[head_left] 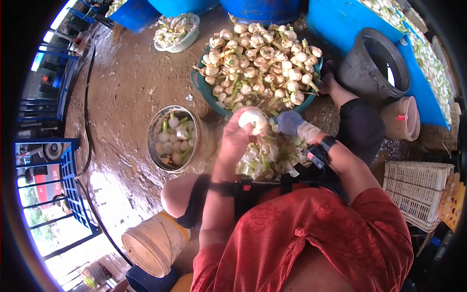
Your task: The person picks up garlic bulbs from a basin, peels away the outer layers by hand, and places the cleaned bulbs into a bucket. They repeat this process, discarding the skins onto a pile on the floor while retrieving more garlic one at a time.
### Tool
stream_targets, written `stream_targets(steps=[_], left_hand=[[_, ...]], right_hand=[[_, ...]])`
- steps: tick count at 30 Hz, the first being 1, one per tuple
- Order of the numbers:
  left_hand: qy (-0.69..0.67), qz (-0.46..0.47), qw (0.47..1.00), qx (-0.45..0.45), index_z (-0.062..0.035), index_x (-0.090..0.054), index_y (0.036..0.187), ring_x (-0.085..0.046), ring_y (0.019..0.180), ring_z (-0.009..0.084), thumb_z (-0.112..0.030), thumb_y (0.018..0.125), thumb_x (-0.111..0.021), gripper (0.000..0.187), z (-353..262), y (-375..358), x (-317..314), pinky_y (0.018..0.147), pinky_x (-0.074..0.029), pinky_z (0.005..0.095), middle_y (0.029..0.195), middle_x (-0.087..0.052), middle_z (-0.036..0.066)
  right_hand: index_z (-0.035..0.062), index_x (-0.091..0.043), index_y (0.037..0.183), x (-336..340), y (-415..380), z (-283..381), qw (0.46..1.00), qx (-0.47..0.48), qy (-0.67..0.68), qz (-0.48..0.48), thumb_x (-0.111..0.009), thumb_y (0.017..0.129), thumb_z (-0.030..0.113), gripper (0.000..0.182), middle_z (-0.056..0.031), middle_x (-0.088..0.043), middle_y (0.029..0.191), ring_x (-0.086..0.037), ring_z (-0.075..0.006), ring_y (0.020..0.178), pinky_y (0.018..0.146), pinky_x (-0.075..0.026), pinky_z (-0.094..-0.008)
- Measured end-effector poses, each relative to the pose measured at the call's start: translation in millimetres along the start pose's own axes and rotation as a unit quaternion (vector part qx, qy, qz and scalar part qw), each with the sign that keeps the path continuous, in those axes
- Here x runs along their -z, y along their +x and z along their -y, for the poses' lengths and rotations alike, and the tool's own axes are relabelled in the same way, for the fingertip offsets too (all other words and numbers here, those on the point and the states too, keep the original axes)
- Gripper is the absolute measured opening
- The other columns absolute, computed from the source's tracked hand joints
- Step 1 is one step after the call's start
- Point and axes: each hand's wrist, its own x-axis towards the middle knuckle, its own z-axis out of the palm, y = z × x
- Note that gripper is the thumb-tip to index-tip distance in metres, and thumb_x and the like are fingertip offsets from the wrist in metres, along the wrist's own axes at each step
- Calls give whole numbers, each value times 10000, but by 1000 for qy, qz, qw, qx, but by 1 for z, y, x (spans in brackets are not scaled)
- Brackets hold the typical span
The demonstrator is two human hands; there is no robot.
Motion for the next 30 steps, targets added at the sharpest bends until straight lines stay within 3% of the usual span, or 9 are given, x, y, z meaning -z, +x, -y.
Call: stream_targets(steps=[3,5,8,12,15,23,26,28,30], left_hand=[[-1,9,1000,13,-32,-475,1163,-580,689,166,-352,943,-424,391,-4,5,14,518,-467,271,876,-588,87],[140,-24,990,-14,-35,-485,1114,-561,646,150,-424,966,-301,456,3,4,15,476,-420,254,818,-573,80],[-16,23,999,37,-24,-532,1051,-530,559,108,-401,979,-296,451,11,9,20,457,-395,223,731,-569,37],[89,-77,992,47,-14,-573,1009,-511,543,84,-435,904,-496,440,14,12,21,432,-367,217,730,-575,31],[151,-110,979,77,-7,-582,1014,-505,549,80,-416,869,-571,434,22,10,19,443,-372,212,734,-573,28],[250,-67,965,34,-21,-590,1075,-491,623,58,-351,785,-687,449,21,5,21,495,-366,207,803,-580,19],[289,-25,954,70,-20,-577,1118,-528,718,72,-273,756,-719,464,15,4,17,591,-429,215,893,-597,30],[330,62,942,-26,24,-540,1148,-529,814,95,-173,744,-742,492,15,3,7,729,-448,229,953,-592,51],[281,52,958,-13,31,-516,1177,-536,849,101,-139,730,-744,530,27,0,9,765,-447,235,985,-591,53]], right_hand=[[33,-677,899,-3,-6,-13,995,45,90,27,-617,814,301,288,-154,-659,810,-643,-261,809,768,-497,-333],[29,-651,1012,7,-12,-4,782,119,598,-132,-658,820,276,312,-129,-661,846,-629,-185,823,772,-482,-287],[19,-623,1056,72,-43,40,745,219,629,-30,-671,819,259,341,-113,-662,877,-614,-150,828,763,-476,-285],[15,-635,1012,72,-35,49,903,240,354,-50,-689,794,234,314,-129,-659,871,-628,-187,810,741,-479,-308],[21,-656,950,59,-32,48,910,234,312,-141,-706,764,221,278,-141,-655,822,-640,-241,758,705,-483,-323],[22,-668,865,53,-34,40,916,234,315,-83,-669,777,167,169,-125,-655,721,-622,-280,644,626,-476,-339],[30,-666,858,48,-37,36,902,188,388,-40,-663,777,148,143,-113,-650,727,-618,-271,663,627,-479,-339],[37,-664,862,39,-36,27,903,163,397,-26,-666,775,143,137,-108,-646,742,-619,-254,680,632,-483,-337],[60,-656,913,32,-34,17,904,398,98,-126,-653,769,90,147,-110,-634,830,-621,-242,736,671,-502,-334]])
